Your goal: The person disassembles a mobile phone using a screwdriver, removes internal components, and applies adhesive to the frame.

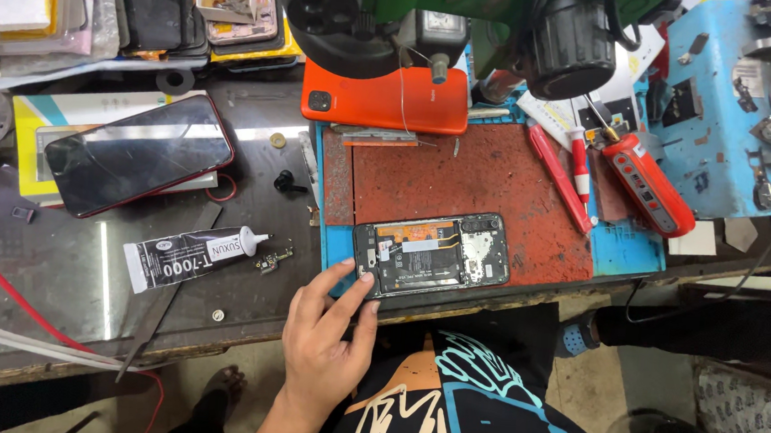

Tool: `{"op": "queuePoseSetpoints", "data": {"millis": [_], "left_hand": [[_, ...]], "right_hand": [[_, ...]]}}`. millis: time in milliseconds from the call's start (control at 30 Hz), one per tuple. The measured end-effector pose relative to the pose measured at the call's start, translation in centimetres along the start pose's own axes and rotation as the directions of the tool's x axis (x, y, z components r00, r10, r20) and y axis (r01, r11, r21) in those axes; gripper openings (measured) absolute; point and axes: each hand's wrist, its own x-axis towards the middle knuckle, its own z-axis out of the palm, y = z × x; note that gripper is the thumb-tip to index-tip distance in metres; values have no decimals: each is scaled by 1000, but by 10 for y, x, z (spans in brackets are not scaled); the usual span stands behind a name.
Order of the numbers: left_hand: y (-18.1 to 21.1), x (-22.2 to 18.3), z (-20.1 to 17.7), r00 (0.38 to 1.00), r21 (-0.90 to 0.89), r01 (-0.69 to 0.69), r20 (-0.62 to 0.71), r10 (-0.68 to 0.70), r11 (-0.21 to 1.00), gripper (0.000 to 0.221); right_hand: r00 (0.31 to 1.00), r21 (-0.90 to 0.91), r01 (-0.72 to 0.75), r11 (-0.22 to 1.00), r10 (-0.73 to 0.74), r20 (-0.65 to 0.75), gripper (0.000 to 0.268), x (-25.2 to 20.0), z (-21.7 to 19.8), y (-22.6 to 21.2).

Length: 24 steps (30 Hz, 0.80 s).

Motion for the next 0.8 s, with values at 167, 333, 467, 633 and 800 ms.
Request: {"op": "queuePoseSetpoints", "data": {"millis": [167, 333, 467, 633, 800], "left_hand": [[0, 0, 0, 1000, 15, -1, 10, 1, 1000, 38], [0, 1, 0, 1000, 19, -8, 12, 8, 1000, 38], [-1, 1, 0, 1000, 30, 1, 24, -2, 1000, 39], [0, 2, -1, 999, 26, 5, 32, -5, 1000, 40], [1, 1, -1, 1000, 3, 7, 23, -7, 1000, 42]], "right_hand": [[996, 270, 77, 960, -66, -52, 37, 3, 1, 2], [1000, 775, 25, 632, -14, -20, 43, 6, 24, -67], [1000, 838, -10, 546, 19, -1, 19, 10, 41, -96], [997, 766, 72, 639, -42, -59, 20, 5, 65, -82], [999, 798, 51, 600, -40, -34, 18, 1, 74, -79]]}}
